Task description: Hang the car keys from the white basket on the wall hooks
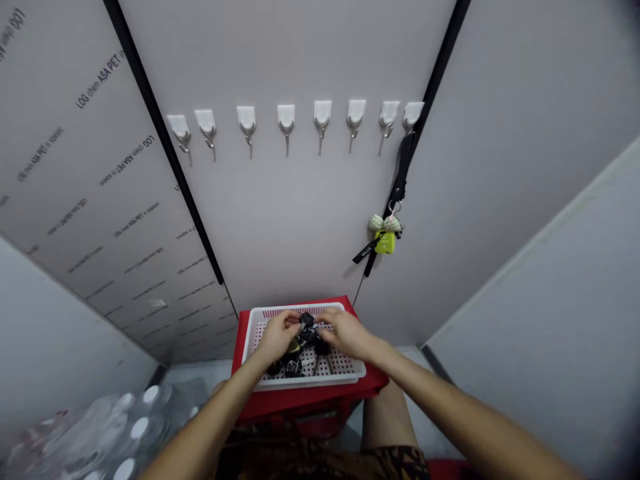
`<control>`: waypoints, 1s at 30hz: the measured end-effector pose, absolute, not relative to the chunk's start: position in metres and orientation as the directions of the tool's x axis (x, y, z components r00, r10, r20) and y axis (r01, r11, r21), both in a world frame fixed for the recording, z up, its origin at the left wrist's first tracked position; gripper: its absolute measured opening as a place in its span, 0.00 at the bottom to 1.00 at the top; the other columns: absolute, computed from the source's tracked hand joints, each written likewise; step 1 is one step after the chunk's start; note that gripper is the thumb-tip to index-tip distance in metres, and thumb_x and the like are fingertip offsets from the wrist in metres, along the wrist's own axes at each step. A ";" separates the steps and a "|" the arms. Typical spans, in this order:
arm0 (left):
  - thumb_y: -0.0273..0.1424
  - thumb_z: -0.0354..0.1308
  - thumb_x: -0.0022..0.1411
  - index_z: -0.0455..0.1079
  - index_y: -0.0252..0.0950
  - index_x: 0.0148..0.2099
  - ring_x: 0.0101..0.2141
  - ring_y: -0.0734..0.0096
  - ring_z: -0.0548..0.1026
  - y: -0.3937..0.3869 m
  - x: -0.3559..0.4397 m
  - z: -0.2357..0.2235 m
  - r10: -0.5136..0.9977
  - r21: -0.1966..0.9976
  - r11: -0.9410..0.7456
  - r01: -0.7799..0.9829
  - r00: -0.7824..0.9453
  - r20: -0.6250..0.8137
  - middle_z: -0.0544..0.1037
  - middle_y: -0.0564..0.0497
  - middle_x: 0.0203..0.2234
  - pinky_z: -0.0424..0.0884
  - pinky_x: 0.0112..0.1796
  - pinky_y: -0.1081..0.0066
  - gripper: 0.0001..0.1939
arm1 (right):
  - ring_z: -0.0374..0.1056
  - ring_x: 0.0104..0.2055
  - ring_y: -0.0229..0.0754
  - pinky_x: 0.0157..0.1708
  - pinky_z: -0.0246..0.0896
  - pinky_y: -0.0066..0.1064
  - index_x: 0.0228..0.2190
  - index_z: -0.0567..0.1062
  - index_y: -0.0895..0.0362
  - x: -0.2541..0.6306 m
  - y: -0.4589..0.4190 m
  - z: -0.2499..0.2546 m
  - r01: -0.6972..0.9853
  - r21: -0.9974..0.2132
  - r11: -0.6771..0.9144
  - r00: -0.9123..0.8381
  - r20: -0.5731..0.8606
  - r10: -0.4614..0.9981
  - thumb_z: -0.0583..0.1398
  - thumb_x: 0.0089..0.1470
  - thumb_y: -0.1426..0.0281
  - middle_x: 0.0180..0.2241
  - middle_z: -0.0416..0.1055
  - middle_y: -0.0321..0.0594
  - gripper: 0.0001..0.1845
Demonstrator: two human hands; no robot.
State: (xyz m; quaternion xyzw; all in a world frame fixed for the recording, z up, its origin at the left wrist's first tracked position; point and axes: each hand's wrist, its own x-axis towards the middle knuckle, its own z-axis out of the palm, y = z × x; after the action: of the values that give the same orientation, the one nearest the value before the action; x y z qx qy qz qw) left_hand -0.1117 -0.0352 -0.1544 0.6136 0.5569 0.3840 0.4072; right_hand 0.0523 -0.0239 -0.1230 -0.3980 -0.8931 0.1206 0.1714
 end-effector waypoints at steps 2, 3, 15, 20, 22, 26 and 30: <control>0.24 0.47 0.44 0.62 0.33 0.32 0.28 0.76 0.65 -0.041 -0.114 -0.162 0.994 0.875 -0.106 0.471 0.074 0.081 0.68 0.52 0.26 0.61 0.32 0.74 0.09 | 0.59 0.34 0.40 0.33 0.54 0.29 0.30 0.67 0.59 0.039 -0.030 -0.139 0.720 -0.310 0.621 -0.634 0.073 0.770 0.53 0.36 0.69 0.31 0.64 0.43 0.13; 0.24 0.47 0.44 0.62 0.34 0.32 0.28 0.76 0.65 -0.043 -0.114 -0.162 0.991 0.840 -0.136 0.525 0.081 0.110 0.68 0.52 0.26 0.61 0.32 0.74 0.09 | 0.59 0.34 0.41 0.32 0.54 0.30 0.30 0.67 0.60 0.034 -0.030 -0.143 0.746 -0.286 0.601 -0.621 0.029 0.784 0.54 0.35 0.69 0.31 0.63 0.44 0.14; 0.26 0.51 0.43 0.62 0.36 0.36 0.31 0.74 0.64 -0.050 -0.115 -0.156 0.948 0.738 -0.314 0.597 0.236 0.213 0.68 0.52 0.30 0.59 0.34 0.74 0.14 | 0.57 0.21 0.32 0.20 0.53 0.24 0.23 0.65 0.60 0.034 -0.022 -0.140 0.329 -0.937 0.119 -0.416 -0.031 0.909 0.49 0.42 0.66 0.20 0.62 0.35 0.11; 0.28 0.51 0.43 0.61 0.36 0.39 0.34 0.72 0.64 -0.053 -0.115 -0.152 0.938 0.764 -0.335 0.551 0.270 0.217 0.67 0.50 0.34 0.59 0.35 0.73 0.16 | 0.55 0.18 0.29 0.18 0.49 0.22 0.21 0.64 0.61 0.034 -0.023 -0.132 -0.014 -0.997 -0.081 -0.263 -0.075 0.962 0.51 0.39 0.62 0.17 0.60 0.32 0.13; 0.30 0.51 0.44 0.60 0.36 0.41 0.37 0.71 0.63 -0.054 -0.114 -0.151 0.931 0.768 -0.355 0.533 0.276 0.239 0.66 0.49 0.36 0.58 0.38 0.72 0.18 | 0.54 0.18 0.28 0.18 0.48 0.22 0.21 0.64 0.61 0.034 -0.025 -0.128 -0.088 -0.992 -0.091 -0.265 -0.065 0.962 0.51 0.40 0.62 0.16 0.60 0.32 0.13; 0.28 0.49 0.46 0.58 0.36 0.44 0.40 0.70 0.61 -0.056 -0.112 -0.148 0.915 0.792 -0.391 0.468 0.288 0.282 0.65 0.49 0.40 0.56 0.41 0.71 0.19 | 0.52 0.17 0.28 0.19 0.47 0.22 0.18 0.63 0.60 0.031 -0.029 -0.122 -0.165 -0.985 -0.053 -0.347 0.007 0.938 0.51 0.41 0.63 0.13 0.58 0.30 0.12; 0.27 0.46 0.47 0.64 0.35 0.36 0.34 0.72 0.64 -0.055 -0.108 -0.149 0.929 0.837 -0.332 0.434 0.305 0.210 0.69 0.50 0.31 0.58 0.37 0.73 0.12 | 0.52 0.17 0.28 0.20 0.47 0.23 0.18 0.62 0.60 0.026 -0.032 -0.117 -0.196 -0.980 -0.017 -0.401 0.064 0.914 0.51 0.41 0.64 0.14 0.58 0.30 0.11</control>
State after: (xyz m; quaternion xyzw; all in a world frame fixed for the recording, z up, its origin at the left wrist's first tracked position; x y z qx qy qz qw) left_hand -0.1081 -0.0549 -0.1488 0.7318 0.4657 0.3615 0.3420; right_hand 0.0259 -0.0323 -0.1174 -0.3280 -0.5470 0.6333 0.4383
